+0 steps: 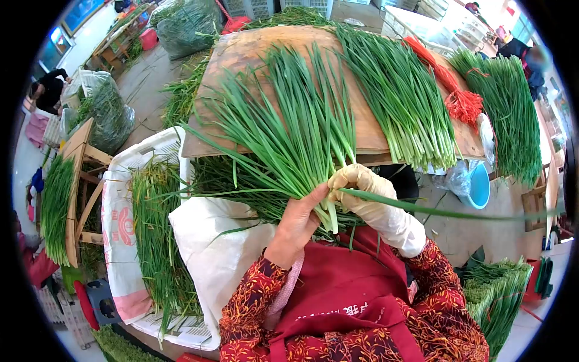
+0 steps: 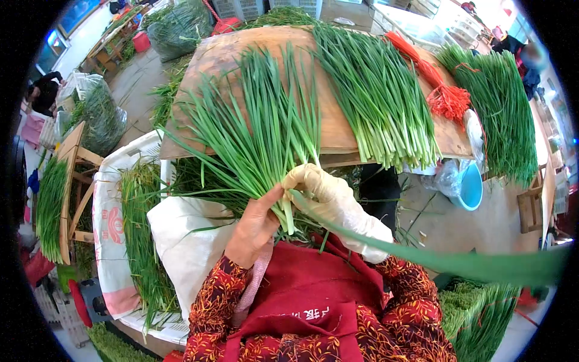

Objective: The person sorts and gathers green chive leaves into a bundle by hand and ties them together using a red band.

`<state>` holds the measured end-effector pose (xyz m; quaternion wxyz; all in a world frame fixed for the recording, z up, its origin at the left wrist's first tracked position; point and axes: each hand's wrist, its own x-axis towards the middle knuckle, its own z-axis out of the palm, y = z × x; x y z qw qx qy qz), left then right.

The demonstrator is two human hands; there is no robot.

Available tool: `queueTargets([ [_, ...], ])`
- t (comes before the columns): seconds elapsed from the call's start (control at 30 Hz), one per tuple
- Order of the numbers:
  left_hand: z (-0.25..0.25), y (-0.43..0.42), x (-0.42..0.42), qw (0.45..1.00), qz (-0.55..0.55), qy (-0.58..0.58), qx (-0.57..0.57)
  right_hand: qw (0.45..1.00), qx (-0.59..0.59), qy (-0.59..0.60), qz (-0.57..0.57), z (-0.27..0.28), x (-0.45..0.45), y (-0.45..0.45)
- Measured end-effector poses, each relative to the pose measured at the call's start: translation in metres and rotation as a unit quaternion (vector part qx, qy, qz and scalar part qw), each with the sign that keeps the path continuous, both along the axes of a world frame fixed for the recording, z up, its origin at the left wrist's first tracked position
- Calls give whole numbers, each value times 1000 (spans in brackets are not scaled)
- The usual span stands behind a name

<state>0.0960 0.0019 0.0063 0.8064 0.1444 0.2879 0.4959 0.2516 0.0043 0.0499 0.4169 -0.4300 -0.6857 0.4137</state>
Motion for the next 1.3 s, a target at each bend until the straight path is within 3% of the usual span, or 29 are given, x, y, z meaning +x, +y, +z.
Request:
queueTargets([
  [0.13, -4, 3, -9, 999, 18, 39, -11, 977, 165, -89, 97, 14, 7, 0],
  [0.27, -12, 9, -11, 998, 22, 54, -4, 988, 121, 13, 90, 27, 41, -36],
  [0.33, -8, 10, -13, 998, 19, 57, -3, 999, 26, 46, 2, 27, 70, -64],
  [0.4, -3, 10, -16, 998, 9, 65, 6, 961, -180, -124, -167, 5, 114, -81],
  [0.43, -3, 10, -18, 998, 2, 66, -6, 898, -210, -346, -171, -6, 130, -85],
  [0.47, -3, 11, -20, 997, -4, 69, -15, 788, -229, -546, -166, -18, 144, -88],
  [0.5, -7, 12, -22, 999, -8, 50, -1, 757, -182, -619, -105, -28, 158, -88],
  [0.57, -10, 12, -25, 997, -16, 77, 24, 893, -229, -364, -136, -11, 131, -68],
  [0.63, -10, 12, -26, 996, -14, 89, 28, 950, -261, -122, -118, -5, 92, -40],
  [0.73, -12, 11, -24, 993, 17, 116, 16, 948, -311, 68, -19, -15, 45, 3],
  [0.8, -11, 12, -23, 994, 34, 106, 14, 908, -388, 138, 73, -31, 26, 20],
  [0.93, -4, 13, -20, 993, 47, 111, 6, 884, -416, 188, 99, -30, 7, 12],
  [1.17, -17, 14, -2, 981, 81, 173, 30, 906, -391, 156, 43, -22, -3, 0],
  [1.3, -9, 12, -8, 986, 59, 155, 6, 887, -425, 180, 16, -29, -1, 7],
])
